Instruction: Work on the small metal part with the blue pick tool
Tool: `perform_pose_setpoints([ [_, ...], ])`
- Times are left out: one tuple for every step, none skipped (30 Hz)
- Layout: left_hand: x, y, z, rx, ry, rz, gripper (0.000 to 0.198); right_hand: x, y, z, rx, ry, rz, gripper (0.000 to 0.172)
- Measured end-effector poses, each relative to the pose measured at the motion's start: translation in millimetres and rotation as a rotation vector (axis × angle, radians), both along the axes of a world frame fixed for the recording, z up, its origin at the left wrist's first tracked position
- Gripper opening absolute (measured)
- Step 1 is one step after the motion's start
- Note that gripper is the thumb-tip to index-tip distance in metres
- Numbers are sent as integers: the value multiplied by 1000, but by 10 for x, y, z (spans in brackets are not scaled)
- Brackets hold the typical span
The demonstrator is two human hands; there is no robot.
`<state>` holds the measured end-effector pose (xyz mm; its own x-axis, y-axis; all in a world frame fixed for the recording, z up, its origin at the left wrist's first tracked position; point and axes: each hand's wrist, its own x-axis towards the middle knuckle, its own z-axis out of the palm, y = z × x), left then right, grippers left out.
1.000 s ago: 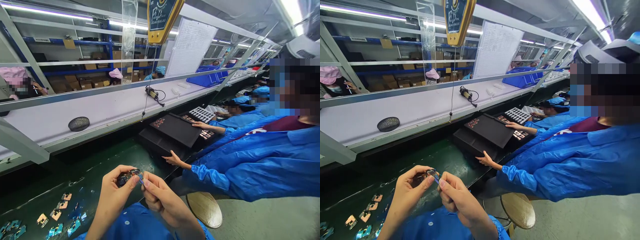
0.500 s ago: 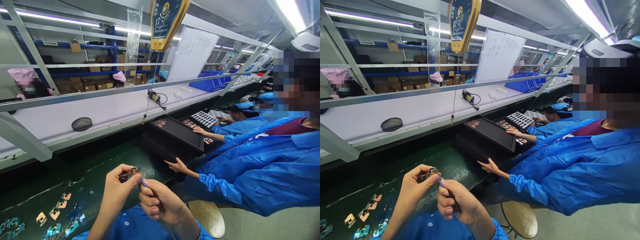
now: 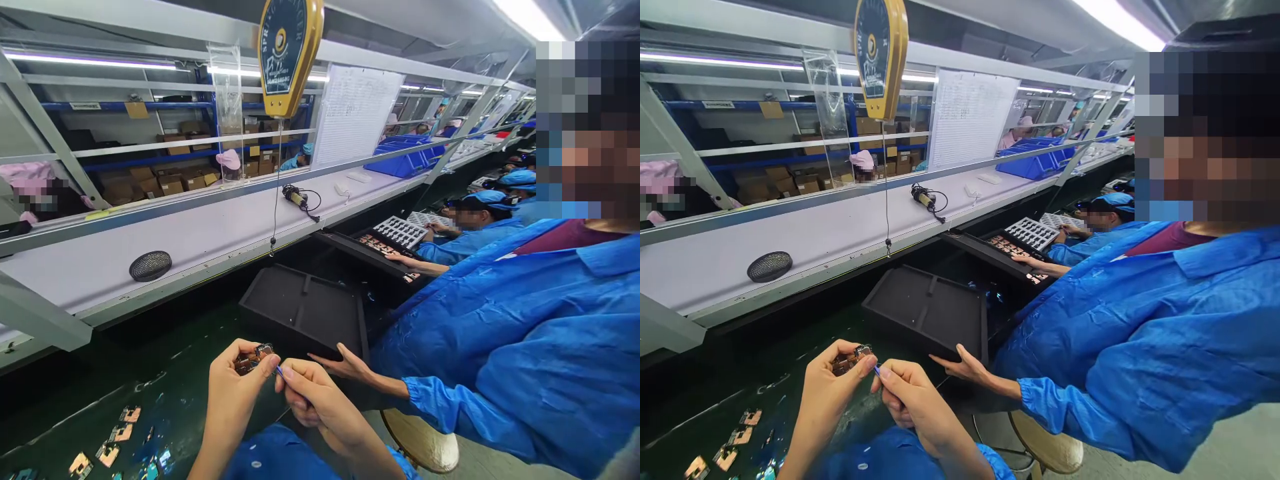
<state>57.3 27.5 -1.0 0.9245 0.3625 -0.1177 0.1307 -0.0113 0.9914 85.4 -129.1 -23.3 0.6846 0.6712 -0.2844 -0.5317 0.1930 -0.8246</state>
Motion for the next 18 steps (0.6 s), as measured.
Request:
perform_pose_setpoints([
  [-2,-10,-5,-7,-5,-9,29,6,-9,-12,23,5,-6,46],
  [-5,-19,-17,-15,-10,-22,29,10,-17,-25,49,18,-6,45],
  [-8,-25,-35,-25,-15,-37,29,13,-26,-38,77,39,-2,45],
  [-9,-30,-57,-39,-18,-54,29,14,-35,-50,102,67,5,43],
  [-10,-34,-83,-60,-17,-72,30,14,-45,-62,124,97,12,42],
  [-8,-36,-110,-92,-10,-91,30,14,-56,-72,146,125,20,40],
  [-6,-37,-136,-135,1,-111,32,13,-69,-82,168,150,29,38],
  [-3,-38,-161,-182,13,-132,34,14,-82,-92,191,176,41,36],
  [1,-38,-182,-233,23,-156,37,16,-94,-103,216,207,58,34],
  [5,-37,-201,-280,32,-177,40,20,-103,-116,244,244,80,33],
  [8,-35,-218,-322,41,-191,42,26,-109,-129,271,285,106,32],
  [12,-34,-235,-355,53,-198,44,34,-109,-144,297,328,132,33],
  [17,-35,-254,-380,69,-196,46,46,-103,-161,318,365,149,34],
  [23,-39,-278,-396,87,-182,47,59,-92,-178,334,394,155,35],
  [31,-46,-310,-400,103,-155,49,75,-76,-198,342,412,152,35],
  [43,-58,-350,-393,112,-123,51,94,-58,-221,338,421,141,33],
  [58,-73,-399,-371,109,-79,53,115,-37,-250,328,417,133,31],
  [78,-89,-455,-341,100,-34,55,141,-18,-285,314,396,129,30],
])
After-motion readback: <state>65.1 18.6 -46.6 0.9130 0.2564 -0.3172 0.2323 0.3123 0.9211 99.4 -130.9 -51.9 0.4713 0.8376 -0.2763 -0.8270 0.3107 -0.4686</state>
